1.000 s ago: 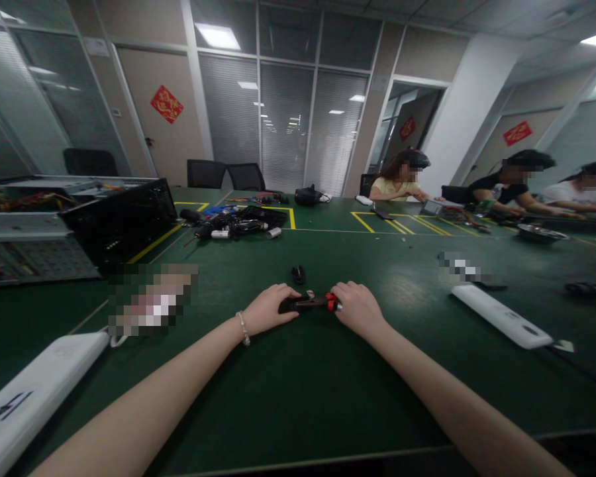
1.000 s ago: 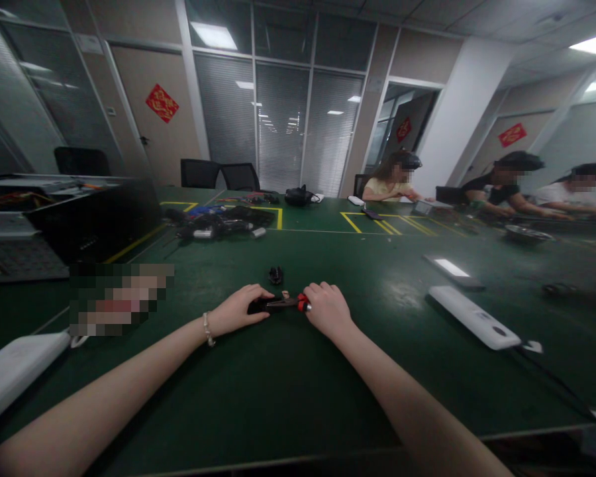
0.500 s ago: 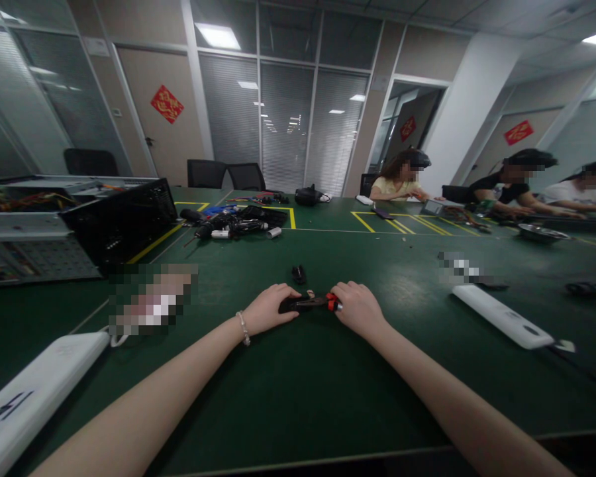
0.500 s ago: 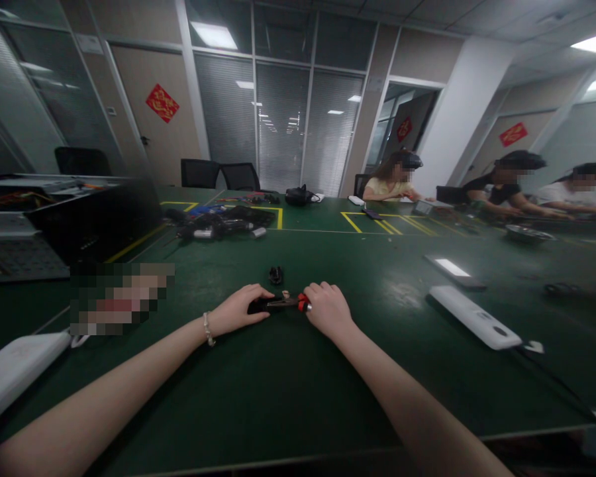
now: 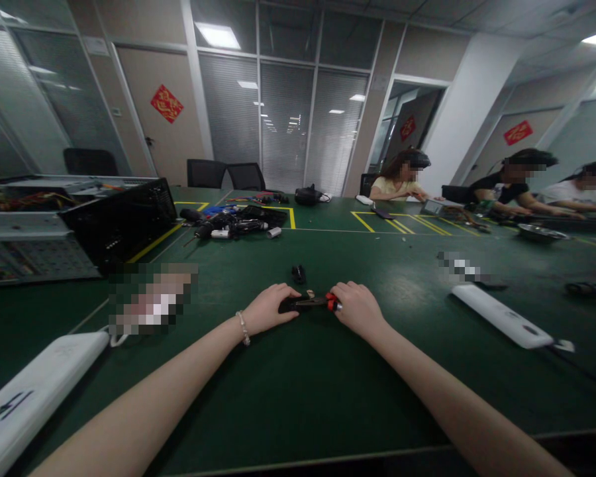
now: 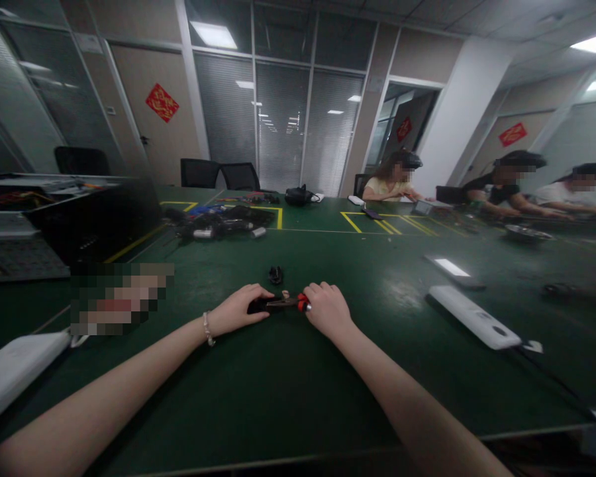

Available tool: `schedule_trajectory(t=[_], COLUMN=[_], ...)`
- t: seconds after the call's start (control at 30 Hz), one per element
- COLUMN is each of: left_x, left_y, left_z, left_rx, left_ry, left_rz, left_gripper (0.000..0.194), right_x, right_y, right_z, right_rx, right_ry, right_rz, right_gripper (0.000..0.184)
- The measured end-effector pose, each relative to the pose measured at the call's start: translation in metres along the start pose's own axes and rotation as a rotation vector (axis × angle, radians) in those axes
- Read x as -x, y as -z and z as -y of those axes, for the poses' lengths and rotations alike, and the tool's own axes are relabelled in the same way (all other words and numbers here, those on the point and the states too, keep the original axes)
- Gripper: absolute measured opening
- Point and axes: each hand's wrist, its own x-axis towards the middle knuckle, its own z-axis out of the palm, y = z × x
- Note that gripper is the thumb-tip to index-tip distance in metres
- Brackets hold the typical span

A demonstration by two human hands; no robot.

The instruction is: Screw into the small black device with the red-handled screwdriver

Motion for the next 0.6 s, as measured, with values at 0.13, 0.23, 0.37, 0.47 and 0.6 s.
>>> schedule_trajectory(t=[0.13,0.23,0.37,0.47,0.6], left_x=[0.0005,0.0006,0.0003,-0.0002,-0.0003], left_y=[0.0003,-0.0001,-0.0005,-0.0006,-0.0003], left_z=[0.0004,0.0010,0.0012,0.0013,0.0011], left_rx=[0.008,0.011,0.012,0.015,0.023], left_ry=[0.010,0.016,0.011,0.006,0.008], left_rz=[0.003,0.001,0.004,0.004,0.004], left_gripper=[0.032,0.032,0.032,0.032,0.031], right_x=[0.0008,0.0013,0.0010,0.0005,0.0011], right_y=[0.0007,-0.0002,-0.0024,-0.0031,-0.0016], right_z=[-0.0005,-0.0013,-0.0017,-0.0015,-0.0018], right_rx=[-0.009,-0.017,-0.025,-0.038,-0.028], right_ry=[-0.003,0.000,0.006,0.004,-0.001], right_rz=[0.000,-0.007,-0.017,-0.015,-0.012], right_gripper=[0.019,0.020,0.019,0.019,0.019])
